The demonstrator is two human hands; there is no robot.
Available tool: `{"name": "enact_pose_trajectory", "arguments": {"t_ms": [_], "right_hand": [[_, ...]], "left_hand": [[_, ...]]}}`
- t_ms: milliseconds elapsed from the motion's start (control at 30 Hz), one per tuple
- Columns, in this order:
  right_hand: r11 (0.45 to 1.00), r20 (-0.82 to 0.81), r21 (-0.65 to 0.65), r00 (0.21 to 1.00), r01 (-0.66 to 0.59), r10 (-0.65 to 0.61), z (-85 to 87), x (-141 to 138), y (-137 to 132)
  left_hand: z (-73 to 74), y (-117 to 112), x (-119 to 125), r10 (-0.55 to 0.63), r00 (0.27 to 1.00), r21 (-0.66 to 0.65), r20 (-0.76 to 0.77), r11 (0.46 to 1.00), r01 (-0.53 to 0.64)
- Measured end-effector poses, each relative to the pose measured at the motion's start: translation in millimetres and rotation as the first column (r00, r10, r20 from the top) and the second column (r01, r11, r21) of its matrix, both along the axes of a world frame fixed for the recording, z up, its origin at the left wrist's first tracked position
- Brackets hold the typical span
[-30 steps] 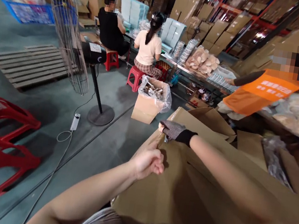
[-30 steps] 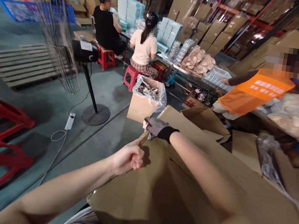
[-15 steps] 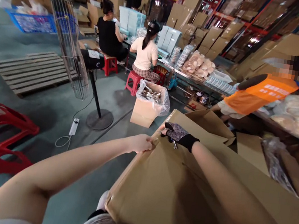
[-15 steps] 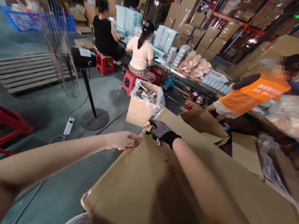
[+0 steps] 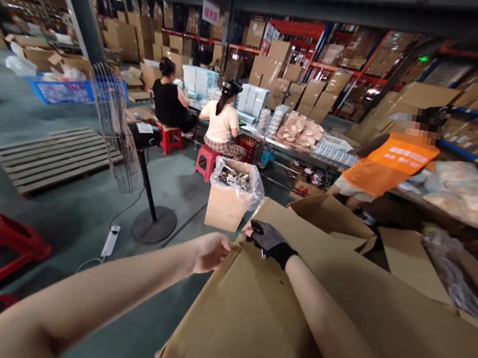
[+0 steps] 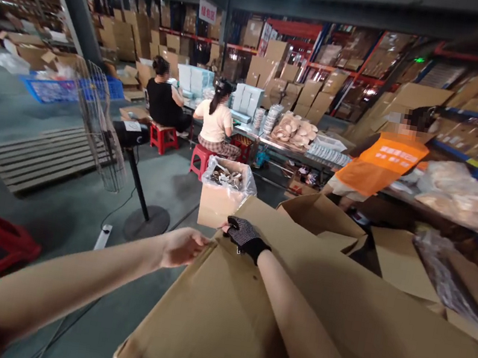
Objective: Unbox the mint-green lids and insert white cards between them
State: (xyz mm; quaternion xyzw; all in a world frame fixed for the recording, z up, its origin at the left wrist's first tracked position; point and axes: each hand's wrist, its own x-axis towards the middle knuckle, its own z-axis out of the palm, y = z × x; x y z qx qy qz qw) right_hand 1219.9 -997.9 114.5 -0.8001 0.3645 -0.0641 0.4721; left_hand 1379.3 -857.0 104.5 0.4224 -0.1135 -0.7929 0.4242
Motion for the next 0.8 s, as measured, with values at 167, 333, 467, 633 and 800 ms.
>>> {"name": "enact_pose_trajectory", "arguments": {"t_ms": [167,333,467,633,800], "right_hand": [[0.995,0.126,0.092,0.991,0.038,-0.049,-4.9,4.8,-8.8],[0.992,0.163,0.108,0.983,0.067,-0.084,1.2,1.6,-10.7],[0.999,0.113,0.036,0.993,-0.030,0.026,8.3,-0.6,-6.5],[0.948,-0.174,-0.143,0.951,-0.283,0.257,27.8,14.0,3.7],[0.915,-0.369,-0.193,0.890,-0.354,0.267,44.6,39.9,14.4]], "left_hand": [[9.6,5.1,-13.7,-0.050,0.984,0.044,-0.170,0.997,0.058],[20.4,0.9,-18.9,-0.015,0.982,0.019,-0.190,1.000,0.019],[21.0,7.1,-30.3,-0.011,0.995,0.087,-0.100,0.996,0.020],[17.5,22.5,-49.4,0.195,0.981,-0.081,0.025,0.978,-0.192],[15.1,30.2,-49.3,0.224,0.973,-0.199,0.051,0.957,-0.210]]}}
